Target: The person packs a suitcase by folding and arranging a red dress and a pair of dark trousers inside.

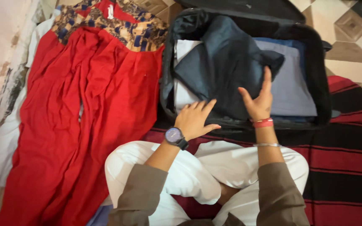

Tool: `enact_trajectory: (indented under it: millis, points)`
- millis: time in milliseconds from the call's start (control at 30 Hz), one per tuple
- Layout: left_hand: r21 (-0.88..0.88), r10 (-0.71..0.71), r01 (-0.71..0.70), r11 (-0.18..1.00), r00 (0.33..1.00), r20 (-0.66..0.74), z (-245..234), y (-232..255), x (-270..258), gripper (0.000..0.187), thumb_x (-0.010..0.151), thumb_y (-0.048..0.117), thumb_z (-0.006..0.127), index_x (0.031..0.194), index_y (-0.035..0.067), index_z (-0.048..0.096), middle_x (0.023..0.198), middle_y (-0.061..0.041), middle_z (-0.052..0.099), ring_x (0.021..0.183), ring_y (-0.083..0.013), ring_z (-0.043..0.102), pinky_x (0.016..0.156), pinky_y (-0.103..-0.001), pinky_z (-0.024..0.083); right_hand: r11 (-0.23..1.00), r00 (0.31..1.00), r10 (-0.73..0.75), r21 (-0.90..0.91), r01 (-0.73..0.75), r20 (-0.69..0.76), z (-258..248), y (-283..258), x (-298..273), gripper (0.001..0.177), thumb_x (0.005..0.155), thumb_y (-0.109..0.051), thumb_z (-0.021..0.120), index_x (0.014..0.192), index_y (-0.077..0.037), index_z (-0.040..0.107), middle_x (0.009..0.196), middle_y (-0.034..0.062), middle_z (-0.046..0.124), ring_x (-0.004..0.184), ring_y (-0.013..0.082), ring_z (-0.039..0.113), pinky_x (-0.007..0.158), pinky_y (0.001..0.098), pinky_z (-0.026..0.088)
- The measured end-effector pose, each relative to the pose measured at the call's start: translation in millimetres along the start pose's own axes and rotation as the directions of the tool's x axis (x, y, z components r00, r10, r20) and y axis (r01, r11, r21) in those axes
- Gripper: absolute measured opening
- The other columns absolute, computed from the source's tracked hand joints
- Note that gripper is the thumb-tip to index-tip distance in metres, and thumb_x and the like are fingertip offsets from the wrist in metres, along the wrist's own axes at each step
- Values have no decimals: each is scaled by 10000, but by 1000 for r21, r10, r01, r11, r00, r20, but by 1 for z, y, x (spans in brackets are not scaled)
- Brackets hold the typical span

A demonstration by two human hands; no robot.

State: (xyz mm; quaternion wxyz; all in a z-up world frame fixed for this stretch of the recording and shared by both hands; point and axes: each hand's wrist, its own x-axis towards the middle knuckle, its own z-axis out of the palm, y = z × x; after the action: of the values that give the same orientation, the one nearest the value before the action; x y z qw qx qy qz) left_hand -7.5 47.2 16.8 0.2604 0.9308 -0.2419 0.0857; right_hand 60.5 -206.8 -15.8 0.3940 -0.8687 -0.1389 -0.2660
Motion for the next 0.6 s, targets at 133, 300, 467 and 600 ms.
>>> enact_trajectory:
  millis: [133,300,467,600]
  points:
    - [-425,-54,-17,905,986,-155,1,4,5,895,842,481,778,1509,40,377,1445,-204,546,1233,-338,615,963,-409,528,974,944,-151,-120,193,293,-3,-33,6,779,867,-184,828,1540,-64,454,1479,192,578,1195,407,645,991,436,540]
    - [-909,-302,172,379,952,54,46,-26,20,830,897,429,785,1469,-7,372,1412,-198,578,1262,-263,609,1026,-362,525,898,783,-359,-40,438,508,-4,-65,13,652,803,-132,800,1424,-150,604,1339,136,635,1033,340,703,872,409,581]
    - [-867,-580,492,84,732,359,48,-53,25,780,855,318,795,1406,-46,380,1356,-191,527,1159,-224,588,919,-382,533,977,852,-138,209,34,506,-6,-67,12,594,841,-210,784,1353,-42,533,1341,129,651,997,278,715,776,356,567]
    - [-941,-547,254,222,832,96,54,-53,24,696,904,185,806,1418,-17,383,1417,-141,536,1285,-167,525,1082,-291,421,985,832,84,78,-151,548,7,-59,11,429,904,-286,784,1233,-56,631,1149,93,744,987,240,756,835,343,592]
